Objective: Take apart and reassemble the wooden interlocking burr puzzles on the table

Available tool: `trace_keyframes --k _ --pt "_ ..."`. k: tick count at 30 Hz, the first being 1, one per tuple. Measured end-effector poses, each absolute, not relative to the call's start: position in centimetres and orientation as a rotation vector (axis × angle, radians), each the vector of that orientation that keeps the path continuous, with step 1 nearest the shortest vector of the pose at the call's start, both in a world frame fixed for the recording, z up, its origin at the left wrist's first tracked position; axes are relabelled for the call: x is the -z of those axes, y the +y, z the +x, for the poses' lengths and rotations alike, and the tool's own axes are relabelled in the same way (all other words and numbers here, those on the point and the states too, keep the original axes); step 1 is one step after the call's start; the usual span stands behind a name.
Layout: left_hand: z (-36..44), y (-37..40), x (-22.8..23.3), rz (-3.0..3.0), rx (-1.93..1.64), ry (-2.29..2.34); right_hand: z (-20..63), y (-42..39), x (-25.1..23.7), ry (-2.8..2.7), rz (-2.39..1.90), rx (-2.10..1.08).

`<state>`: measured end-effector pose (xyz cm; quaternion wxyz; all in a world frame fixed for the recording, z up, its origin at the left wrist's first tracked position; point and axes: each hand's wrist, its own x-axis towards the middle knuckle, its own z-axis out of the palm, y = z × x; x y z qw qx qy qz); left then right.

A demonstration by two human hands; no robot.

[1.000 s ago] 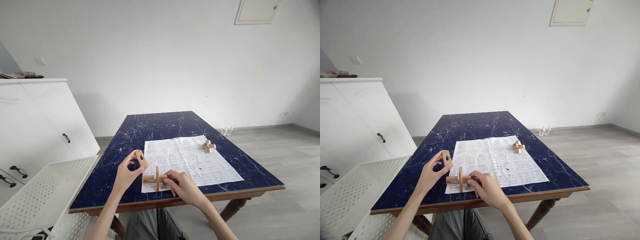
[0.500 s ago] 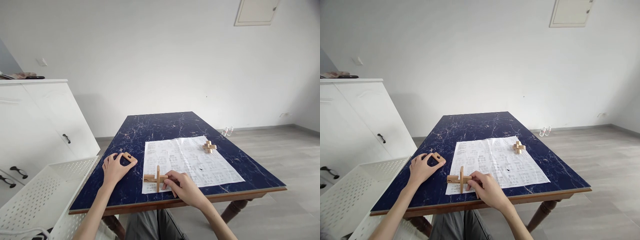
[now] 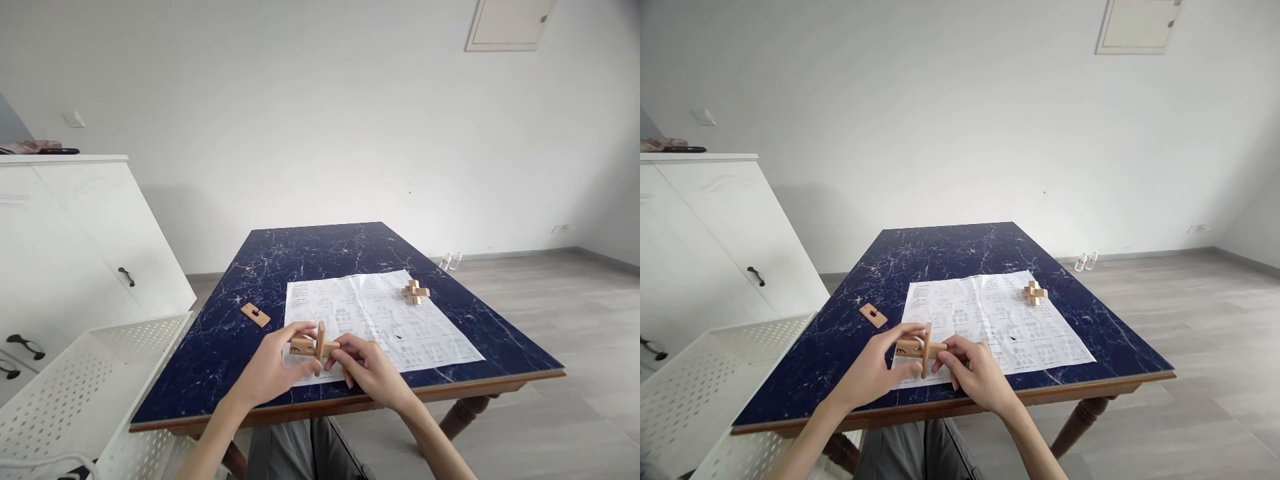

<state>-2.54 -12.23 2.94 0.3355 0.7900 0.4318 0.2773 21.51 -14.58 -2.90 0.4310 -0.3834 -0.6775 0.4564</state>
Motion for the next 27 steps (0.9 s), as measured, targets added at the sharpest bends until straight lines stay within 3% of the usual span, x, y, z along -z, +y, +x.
trace_keyframes --k 27 --pt "-2.5 -11.8 -3.4 1.748 -0.702 1.165 21.6 -14.5 2.8 -1.68 -1.007 -1.032"
